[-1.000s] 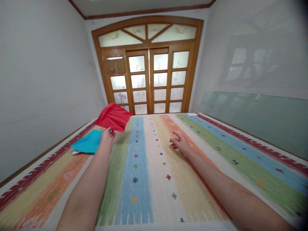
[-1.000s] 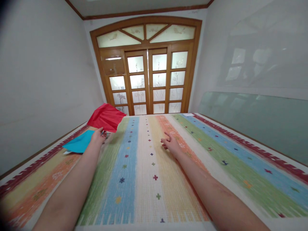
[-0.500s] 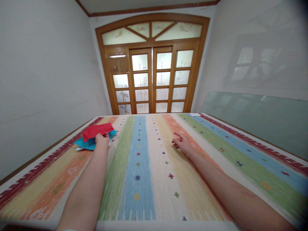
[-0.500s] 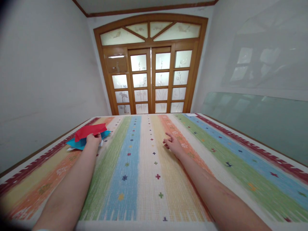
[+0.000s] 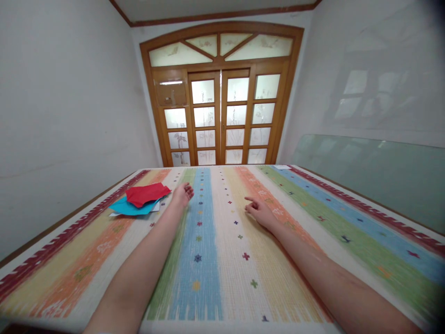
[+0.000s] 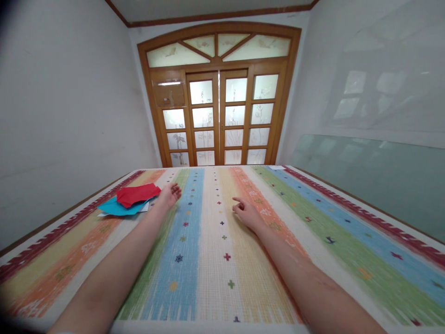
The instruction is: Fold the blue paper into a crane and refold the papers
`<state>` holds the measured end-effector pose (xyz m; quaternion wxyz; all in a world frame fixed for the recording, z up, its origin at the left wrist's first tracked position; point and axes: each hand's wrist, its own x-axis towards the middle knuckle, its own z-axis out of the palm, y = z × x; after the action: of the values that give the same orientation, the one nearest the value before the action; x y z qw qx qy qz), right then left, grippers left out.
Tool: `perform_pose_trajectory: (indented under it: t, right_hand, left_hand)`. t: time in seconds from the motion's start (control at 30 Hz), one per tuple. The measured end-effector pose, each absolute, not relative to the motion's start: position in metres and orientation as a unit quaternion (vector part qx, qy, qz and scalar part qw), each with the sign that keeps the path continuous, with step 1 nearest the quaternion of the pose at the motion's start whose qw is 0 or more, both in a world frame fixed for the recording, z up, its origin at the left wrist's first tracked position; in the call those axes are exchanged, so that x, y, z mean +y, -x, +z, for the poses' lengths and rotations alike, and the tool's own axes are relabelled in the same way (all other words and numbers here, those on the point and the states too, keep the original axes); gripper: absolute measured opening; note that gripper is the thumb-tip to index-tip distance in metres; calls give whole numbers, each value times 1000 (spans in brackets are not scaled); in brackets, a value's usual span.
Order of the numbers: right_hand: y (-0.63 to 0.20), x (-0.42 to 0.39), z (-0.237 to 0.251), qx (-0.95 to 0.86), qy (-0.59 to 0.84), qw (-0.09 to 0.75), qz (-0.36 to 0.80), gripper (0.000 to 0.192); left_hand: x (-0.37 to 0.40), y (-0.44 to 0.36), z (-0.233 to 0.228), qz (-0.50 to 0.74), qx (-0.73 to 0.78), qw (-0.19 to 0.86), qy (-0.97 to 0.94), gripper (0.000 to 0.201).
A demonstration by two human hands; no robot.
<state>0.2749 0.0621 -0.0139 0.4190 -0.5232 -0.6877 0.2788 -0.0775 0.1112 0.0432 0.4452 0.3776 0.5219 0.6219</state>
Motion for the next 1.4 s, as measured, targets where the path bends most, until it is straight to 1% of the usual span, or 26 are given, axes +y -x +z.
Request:
perform_pose_trajectory:
  t: [0.03,0.07,0.1,0.2,0.23,0.3,0.33,0.37,0.5,0.67,0.77,0.83,0.9,1.0,1.1,1.27,1.33,1.4]
  right_hand:
    - [-273,61,-13,-708,523,404,249,42]
    - [-272,59,-13,-727,521,389,220,40]
    - [-271,58,-14,-746,518,371,195,40]
    - [-269,57,-17,-786,519,311,130,43]
    - [-268,57,-18,-795,520,292,113,44]
    - [-267,57,-18,-807,521,265,87,43]
    - [-266,57,-18,-810,523,254,79,43]
    - [-266,57,-18,-812,525,245,72,42]
    - [-262,56,-16,-812,544,205,50,45]
    - [-265,60,-24,-810,564,154,44,55]
    - [-278,70,-28,-801,584,120,49,61]
    - [-292,79,-27,-769,629,104,40,62]
    - [-310,88,-25,-742,662,99,33,61]
    - [-335,99,-21,-706,701,99,25,61]
    - [-351,106,-20,-674,731,108,14,59]
    - [-359,112,-23,-660,740,127,3,54]
    - [-361,112,-24,-671,730,131,8,49]
    - [-364,112,-24,-684,717,135,14,44]
  left_hand:
    - [106,65,33,602,532,428,-413,4]
    - [100,53,24,581,540,410,-451,3]
    - [95,44,15,559,544,392,-488,8]
    - [82,29,-3,488,538,335,-601,12]
    - [81,26,-7,409,535,251,-695,16]
    - [81,25,-12,299,525,120,-788,27]
    - [83,24,-14,265,528,82,-802,32]
    - [86,24,-17,246,540,65,-802,36]
    - [95,26,-25,205,605,73,-766,56]
    - [102,32,-34,186,630,95,-748,68]
    - [108,42,-37,177,650,89,-734,72]
    - [112,51,-36,150,671,62,-723,73]
    - [116,61,-36,111,698,37,-707,73]
    - [121,71,-36,99,719,26,-687,74]
    - [122,75,-37,131,724,11,-677,71]
    - [118,85,-38,175,701,-1,-691,46]
    - [116,88,-38,182,690,-2,-700,40]
    - [114,90,-39,188,683,-3,-706,38]
